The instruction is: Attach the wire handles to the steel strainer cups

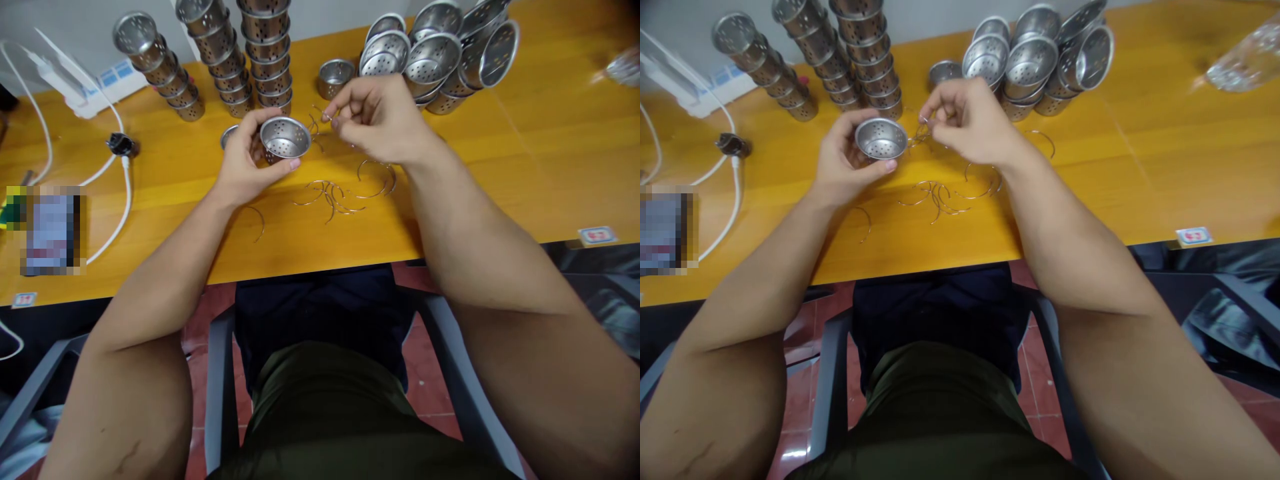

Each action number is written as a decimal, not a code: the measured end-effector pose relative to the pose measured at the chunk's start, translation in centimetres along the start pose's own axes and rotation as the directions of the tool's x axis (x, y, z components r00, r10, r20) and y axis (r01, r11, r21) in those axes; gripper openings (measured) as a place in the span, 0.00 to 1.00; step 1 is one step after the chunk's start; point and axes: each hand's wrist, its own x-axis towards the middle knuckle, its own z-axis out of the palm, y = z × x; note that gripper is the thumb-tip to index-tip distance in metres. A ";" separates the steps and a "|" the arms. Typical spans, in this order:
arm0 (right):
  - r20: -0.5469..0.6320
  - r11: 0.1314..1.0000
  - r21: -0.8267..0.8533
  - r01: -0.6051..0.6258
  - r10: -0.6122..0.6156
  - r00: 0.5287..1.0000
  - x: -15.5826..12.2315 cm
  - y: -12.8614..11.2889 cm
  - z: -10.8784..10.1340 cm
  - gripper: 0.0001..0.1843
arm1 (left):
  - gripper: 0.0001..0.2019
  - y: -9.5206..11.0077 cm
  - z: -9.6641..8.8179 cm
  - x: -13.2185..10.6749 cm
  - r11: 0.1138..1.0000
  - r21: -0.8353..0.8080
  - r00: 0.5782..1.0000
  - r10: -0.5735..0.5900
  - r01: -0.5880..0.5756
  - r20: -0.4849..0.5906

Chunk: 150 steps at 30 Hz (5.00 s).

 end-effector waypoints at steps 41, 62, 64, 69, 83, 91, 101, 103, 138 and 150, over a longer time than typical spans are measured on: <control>-0.107 0.970 -0.242 -0.031 0.006 0.994 -0.2 -1.3 6.4 0.04 | 0.42 3.4 1.5 -0.7 0.993 0.103 0.996 0.045 -0.052 0.072; 0.220 0.893 0.449 -0.040 -0.067 0.973 -0.2 0.5 4.0 0.25 | 0.54 2.2 -0.8 -0.7 0.997 0.058 0.984 0.039 -0.050 0.176; 0.222 0.888 0.454 -0.077 -0.029 0.975 -0.3 0.2 4.2 0.26 | 0.51 2.2 -0.6 -0.7 0.996 0.085 0.988 0.008 -0.021 0.152; 0.205 0.894 0.441 -0.084 -0.010 0.979 -0.4 -0.5 4.4 0.27 | 0.53 1.6 -0.3 -1.0 0.988 0.152 0.990 0.013 -0.035 0.140; 0.257 0.924 0.367 -0.107 0.010 0.966 -0.5 -0.9 3.9 0.22 | 0.54 1.8 -0.7 -1.2 0.989 0.137 0.986 0.032 -0.055 0.161; 0.062 0.985 0.164 0.061 -0.072 0.995 -0.9 -1.5 3.5 0.17 | 0.53 -0.3 -0.7 -0.4 0.993 0.122 0.999 -0.010 0.005 0.033; 0.158 0.982 0.187 -0.014 -0.016 0.987 -0.8 -1.6 4.0 0.20 | 0.58 -0.4 -1.0 -0.7 0.993 0.118 0.996 -0.003 -0.007 0.088; 0.161 0.985 0.173 -0.010 -0.018 0.987 -0.9 -1.2 3.8 0.18 | 0.61 0.0 -1.0 -0.8 0.993 0.119 0.992 -0.005 -0.010 0.124; -0.206 0.820 -0.506 -0.267 0.185 0.961 2.2 4.2 -1.6 0.19 | 0.50 -3.0 -3.5 0.9 0.964 0.251 0.987 0.118 -0.087 -0.112; 0.134 0.852 -0.516 0.092 -0.026 0.991 1.7 4.7 1.5 0.15 | 0.65 -9.4 -7.6 -0.4 0.860 0.380 0.937 -0.344 0.341 -0.064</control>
